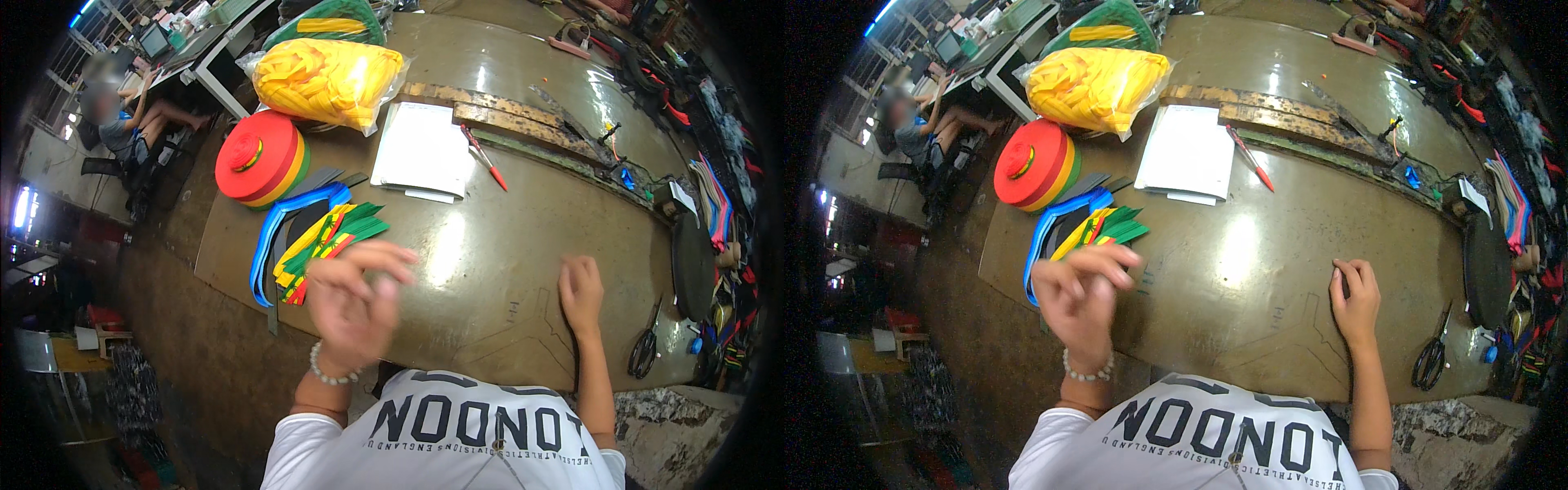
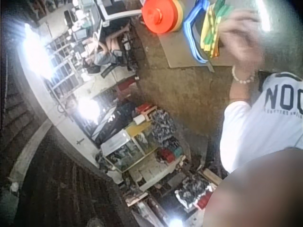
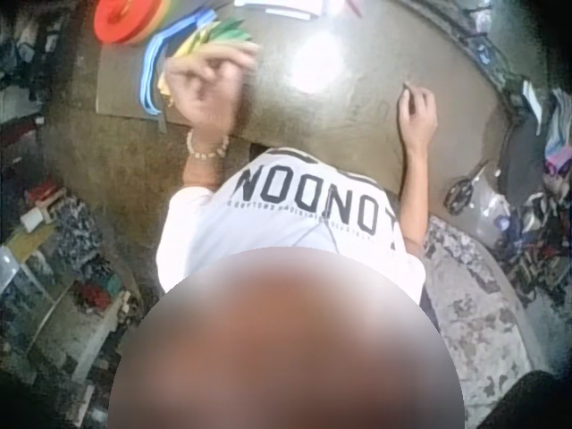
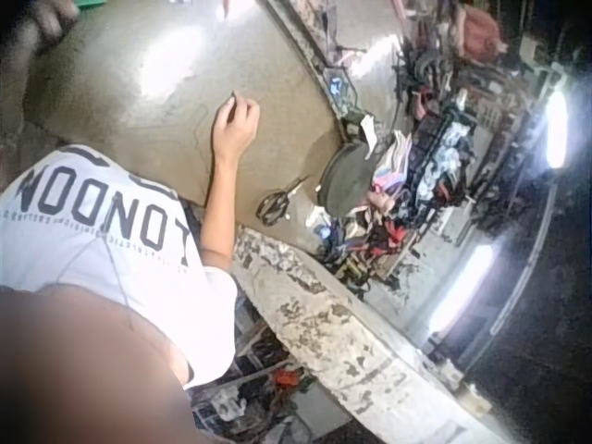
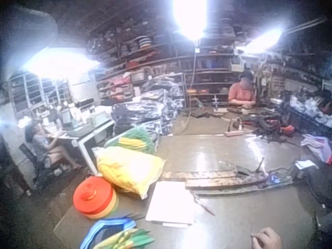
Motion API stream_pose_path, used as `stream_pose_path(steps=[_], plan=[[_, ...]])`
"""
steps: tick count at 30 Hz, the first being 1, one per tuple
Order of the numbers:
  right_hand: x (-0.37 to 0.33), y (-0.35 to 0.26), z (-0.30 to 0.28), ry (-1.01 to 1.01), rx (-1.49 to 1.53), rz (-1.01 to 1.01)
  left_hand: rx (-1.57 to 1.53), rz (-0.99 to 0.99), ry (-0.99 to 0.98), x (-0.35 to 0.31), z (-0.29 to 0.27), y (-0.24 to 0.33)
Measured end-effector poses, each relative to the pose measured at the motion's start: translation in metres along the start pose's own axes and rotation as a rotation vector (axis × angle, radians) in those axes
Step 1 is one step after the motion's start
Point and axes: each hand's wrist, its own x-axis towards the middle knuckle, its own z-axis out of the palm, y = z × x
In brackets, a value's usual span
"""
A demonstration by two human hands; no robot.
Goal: The person unpacks green fabric strips from a plastic bag, measures and cuts them with scissors, then stacks and handles red, yellow, and green strips. They also handle a black circular foam piece and a small white card, arranging items on the table.
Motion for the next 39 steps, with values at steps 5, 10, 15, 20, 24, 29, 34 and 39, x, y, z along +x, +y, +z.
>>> stream_pose_path(steps=[5, 10, 15, 20, 24, 29, 34, 39], plan=[[0.000, -0.001, 0.000, 0.008, 0.015, -0.009, 0.051, 0.475, -0.234, 0.014, 0.061, 0.054], [-0.001, -0.001, -0.004, 0.005, 0.028, 0.013, 0.032, 0.728, 0.129, 0.020, 0.118, 0.065], [0.000, 0.005, -0.001, -0.004, 0.072, 0.004, 0.098, 0.716, -0.105, 0.031, 0.117, 0.069], [-0.001, 0.009, 0.002, -0.011, 0.106, 0.040, 0.325, 0.736, -0.727, 0.037, 0.098, 0.081], [-0.003, 0.008, -0.002, -0.063, 0.145, 0.112, 0.621, 0.433, -0.973, 0.068, 0.084, 0.039], [-0.002, 0.007, -0.007, -0.051, 0.147, 0.080, 1.607, 0.087, -0.499, 0.148, -0.018, -0.080], [-0.003, 0.009, -0.005, -0.040, 0.129, 0.025, 1.694, 0.059, -0.477, 0.201, -0.092, -0.134], [-0.002, 0.010, -0.004, -0.034, 0.142, 0.074, 1.376, 0.400, -0.357, 0.267, -0.118, -0.121]])
